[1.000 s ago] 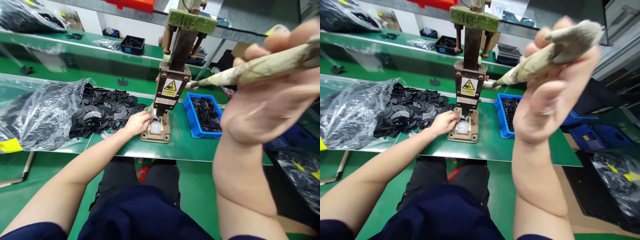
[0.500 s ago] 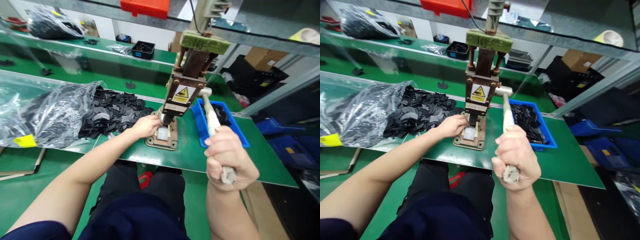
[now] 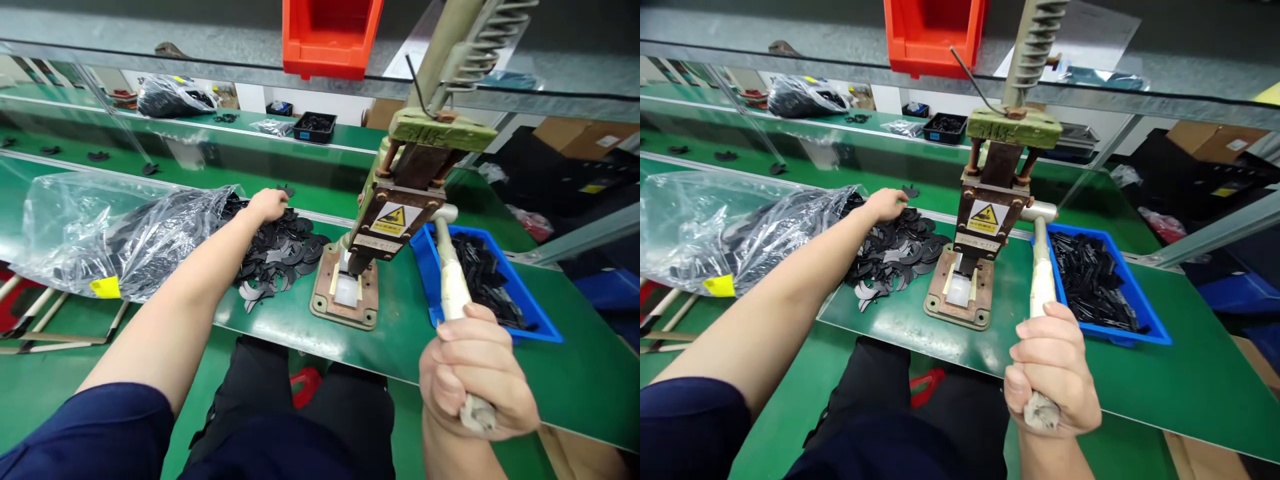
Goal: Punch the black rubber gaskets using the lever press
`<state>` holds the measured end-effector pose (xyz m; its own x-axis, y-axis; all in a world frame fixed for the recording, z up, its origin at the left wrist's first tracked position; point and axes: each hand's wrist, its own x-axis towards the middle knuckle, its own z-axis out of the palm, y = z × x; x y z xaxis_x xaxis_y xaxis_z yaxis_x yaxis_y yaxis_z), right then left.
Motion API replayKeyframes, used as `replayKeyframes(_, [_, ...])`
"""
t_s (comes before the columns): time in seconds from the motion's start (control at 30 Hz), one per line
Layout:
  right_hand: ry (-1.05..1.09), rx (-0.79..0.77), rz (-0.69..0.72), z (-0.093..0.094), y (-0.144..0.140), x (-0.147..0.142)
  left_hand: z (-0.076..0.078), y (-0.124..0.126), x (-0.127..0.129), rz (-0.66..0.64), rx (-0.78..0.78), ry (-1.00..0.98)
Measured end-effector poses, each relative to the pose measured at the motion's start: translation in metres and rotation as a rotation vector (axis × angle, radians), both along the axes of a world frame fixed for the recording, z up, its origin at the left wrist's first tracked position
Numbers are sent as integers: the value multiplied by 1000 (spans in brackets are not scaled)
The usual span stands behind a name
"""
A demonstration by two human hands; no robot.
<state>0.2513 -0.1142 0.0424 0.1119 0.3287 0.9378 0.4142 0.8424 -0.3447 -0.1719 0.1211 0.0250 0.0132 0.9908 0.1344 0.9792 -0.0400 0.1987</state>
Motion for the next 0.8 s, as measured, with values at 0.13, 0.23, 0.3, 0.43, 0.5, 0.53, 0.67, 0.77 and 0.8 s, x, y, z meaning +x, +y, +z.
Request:
replayKeyframes(0.13, [-22, -3, -22, -3, -1, 3, -11, 46, -32, 102, -147, -6])
replayKeyframes(0.23, [-44, -14, -27, -4, -6, 8, -28, 66, -31, 78, -197, 4])
replayKeyframes(0.3, [-57, -25, -36, -4, -10, 9, -38, 76, -28, 62, -212, 14])
replayKeyframes(0.43, [-54, -40, -55, -1, -13, 4, -50, 89, -23, 36, -238, 40])
replayKeyframes(0.5, [-29, 16, -31, 1, -11, -1, -49, 90, -21, 31, -232, 57])
replayKeyframes(0.53, [-14, 64, -15, 2, -10, -3, -46, 90, -20, 28, -218, 64])
replayKeyframes(0.67, [-56, 59, 27, 7, -9, -4, -24, 80, -21, -17, -41, 43])
replayKeyframes(0.77, [-119, 31, 54, 10, -9, -2, 0, 55, -24, -82, 140, -38])
replayKeyframes(0.8, [-122, 51, 63, 12, -9, -2, 7, 42, -24, -106, 186, -71])
